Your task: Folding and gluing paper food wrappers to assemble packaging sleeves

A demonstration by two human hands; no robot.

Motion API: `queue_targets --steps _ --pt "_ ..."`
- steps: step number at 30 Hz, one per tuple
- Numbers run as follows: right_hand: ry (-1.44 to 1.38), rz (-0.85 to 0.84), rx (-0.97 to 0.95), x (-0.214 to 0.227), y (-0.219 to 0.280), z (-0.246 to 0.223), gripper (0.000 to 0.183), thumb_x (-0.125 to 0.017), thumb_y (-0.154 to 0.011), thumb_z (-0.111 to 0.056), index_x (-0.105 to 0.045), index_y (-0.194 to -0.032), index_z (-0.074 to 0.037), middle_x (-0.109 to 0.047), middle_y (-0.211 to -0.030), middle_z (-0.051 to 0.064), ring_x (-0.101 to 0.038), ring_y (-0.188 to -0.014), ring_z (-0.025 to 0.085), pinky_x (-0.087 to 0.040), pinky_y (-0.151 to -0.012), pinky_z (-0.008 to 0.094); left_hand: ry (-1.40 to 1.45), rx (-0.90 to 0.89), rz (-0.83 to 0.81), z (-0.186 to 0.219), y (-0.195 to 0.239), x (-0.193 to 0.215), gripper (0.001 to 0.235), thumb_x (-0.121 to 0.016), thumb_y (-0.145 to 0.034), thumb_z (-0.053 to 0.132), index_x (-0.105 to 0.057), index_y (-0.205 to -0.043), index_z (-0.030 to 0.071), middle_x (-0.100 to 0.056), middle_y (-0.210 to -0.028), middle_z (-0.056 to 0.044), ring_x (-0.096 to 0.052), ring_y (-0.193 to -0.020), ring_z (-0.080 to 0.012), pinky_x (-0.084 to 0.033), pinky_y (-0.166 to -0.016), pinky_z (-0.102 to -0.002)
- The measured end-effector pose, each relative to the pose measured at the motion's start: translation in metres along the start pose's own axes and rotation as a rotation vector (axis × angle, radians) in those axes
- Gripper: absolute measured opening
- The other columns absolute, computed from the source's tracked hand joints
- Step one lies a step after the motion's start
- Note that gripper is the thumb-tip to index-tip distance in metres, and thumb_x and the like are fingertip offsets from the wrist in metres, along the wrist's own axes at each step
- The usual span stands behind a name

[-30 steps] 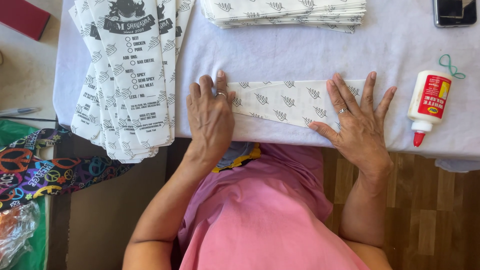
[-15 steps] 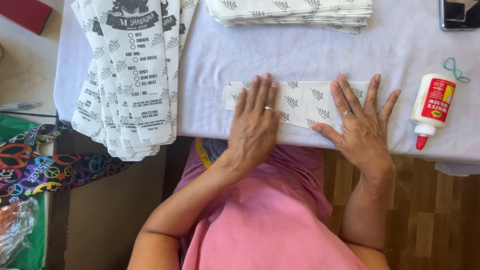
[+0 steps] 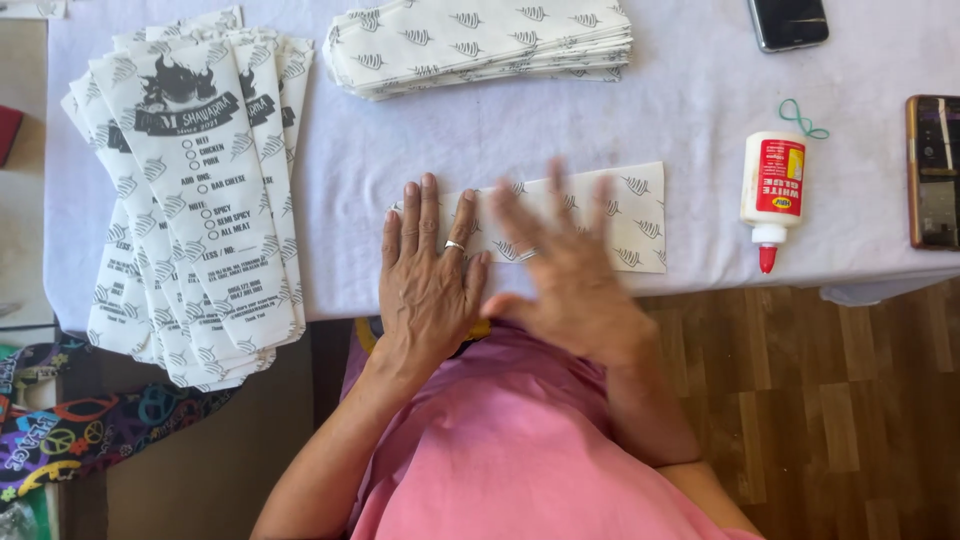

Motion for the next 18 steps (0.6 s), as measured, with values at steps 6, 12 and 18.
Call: queue_targets --steps 6,12,18 --pt "0.052 -0.051 -0.079 -0.007 -0.002 0.014 0.099 0.001 -0.092 -0.077 -0.023 -0.164 -0.012 -0.027 -0.170 0.003 0.003 -0.155 0.047 0.008 -0.119 0.073 0.035 0.004 -0.002 -0.001 0.000 0.002 0.060 -0.041 -0.108 0.040 -0.033 -0.163 0.016 -0.021 -0.169 -0.025 -0.022 -0.158 -0.0406 -0.023 -0.127 -0.054" --pt "0.051 0.064 -0.299 0.028 0.030 0.084 0.090 -0.007 -0.103 -0.071 -0.043 -0.160 -0.011 -0.043 -0.164 0.002 -0.006 -0.157 0.048 0.011 -0.115 0.074 0.023 0.003 0.001 0.000 -0.001 0.003 0.060 -0.041 -0.108 0.040 -0.037 -0.162 0.015 -0.023 -0.168 -0.025 -0.024 -0.157 -0.0415 -0.024 -0.126 -0.053" --pt "0.175 0.180 -0.439 0.037 0.059 0.129 0.088 -0.015 -0.112 -0.069 -0.053 -0.157 -0.003 -0.050 -0.162 0.009 -0.013 -0.154 0.058 0.008 -0.111 0.079 0.024 -0.005 0.018 0.000 0.000 0.004 0.060 -0.041 -0.109 0.041 -0.035 -0.163 0.015 -0.022 -0.169 -0.025 -0.024 -0.158 -0.0417 -0.026 -0.126 -0.054"
Point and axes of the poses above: each hand's wrist, its own y-axis away from the middle knuckle, its own x-axis out of the back of the hand, z = x × y, the point moved 8 cm from there along -y, towards the middle knuckle
